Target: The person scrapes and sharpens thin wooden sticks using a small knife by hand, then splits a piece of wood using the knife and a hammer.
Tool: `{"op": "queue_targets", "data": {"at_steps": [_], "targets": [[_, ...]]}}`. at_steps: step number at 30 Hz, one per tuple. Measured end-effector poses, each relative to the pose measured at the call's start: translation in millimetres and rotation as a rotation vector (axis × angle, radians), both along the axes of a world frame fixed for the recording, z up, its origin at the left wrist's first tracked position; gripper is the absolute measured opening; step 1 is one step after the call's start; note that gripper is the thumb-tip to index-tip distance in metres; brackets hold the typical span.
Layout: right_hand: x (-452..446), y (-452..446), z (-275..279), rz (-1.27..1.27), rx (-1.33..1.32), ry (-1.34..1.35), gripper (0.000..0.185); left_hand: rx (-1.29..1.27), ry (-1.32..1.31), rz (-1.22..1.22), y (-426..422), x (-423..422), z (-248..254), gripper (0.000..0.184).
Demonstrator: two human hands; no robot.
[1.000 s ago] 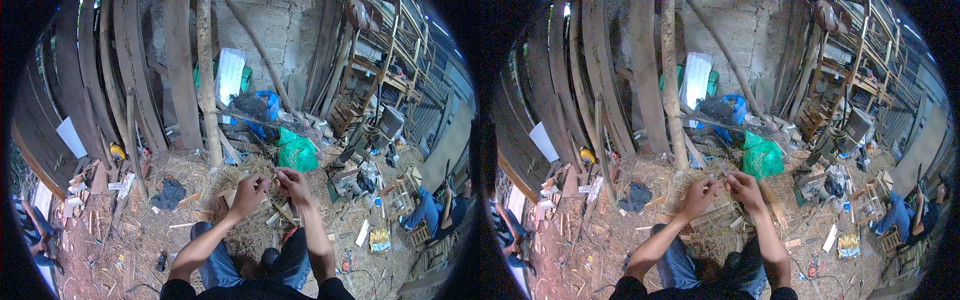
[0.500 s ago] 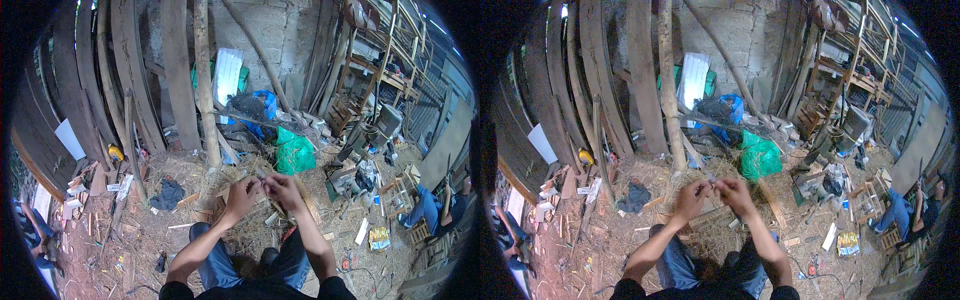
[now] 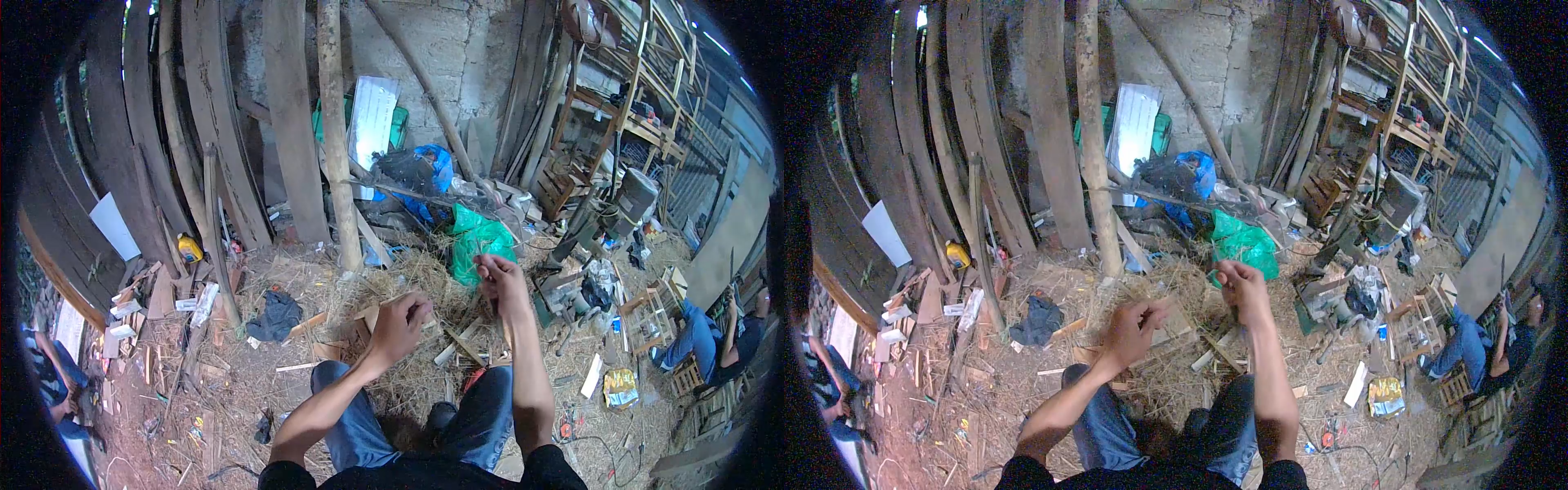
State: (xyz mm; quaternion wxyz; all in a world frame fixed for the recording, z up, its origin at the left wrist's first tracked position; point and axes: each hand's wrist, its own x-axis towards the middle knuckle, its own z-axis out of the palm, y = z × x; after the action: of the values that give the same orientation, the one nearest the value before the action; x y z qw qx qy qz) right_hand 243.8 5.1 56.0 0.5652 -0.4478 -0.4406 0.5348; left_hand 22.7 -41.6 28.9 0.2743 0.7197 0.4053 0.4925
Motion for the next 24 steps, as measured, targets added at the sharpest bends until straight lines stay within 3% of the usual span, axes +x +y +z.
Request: {"op": "queue_targets", "data": {"at_steps": [6, 10, 12, 18, 19, 24], "targets": [[-7.2, -11.6, 6.7, 0.051, 0.038, -0.029, 0.021, -0.143, 0.008, 0.015, -1.3, 7.2, 12.8, 0.013], [-34.7, -25.4, -4.0, 0.264, 0.063, -0.056, 0.014, 0.021, 0.045, 0.092, 1.8, 16.9, 12.6, 0.011], [-33.4, -23.9, -2.8, 0.235, 0.016, -0.027, 0.015, 0.191, 0.105, 0.105, 2.4, 17.1, 11.5, 0.009], [0.3, 0.3, -5.4, 0.05, 0.003, -0.065, 0.02, 0.117, 0.121, 0.06, -2.8, 10.9, 8.0, 0.009], [8.9, 6.6, -6.3, 0.059, -0.015, 0.037, 0.02, 0.118, 0.121, 0.062, -3.3, 9.7, 6.6, 0.009], [22.0, 14.0, -5.3, 0.055, -0.023, 0.033, 0.019, 0.166, 0.145, 0.052, -2.9, 6.2, 4.0, 0.01]]}}
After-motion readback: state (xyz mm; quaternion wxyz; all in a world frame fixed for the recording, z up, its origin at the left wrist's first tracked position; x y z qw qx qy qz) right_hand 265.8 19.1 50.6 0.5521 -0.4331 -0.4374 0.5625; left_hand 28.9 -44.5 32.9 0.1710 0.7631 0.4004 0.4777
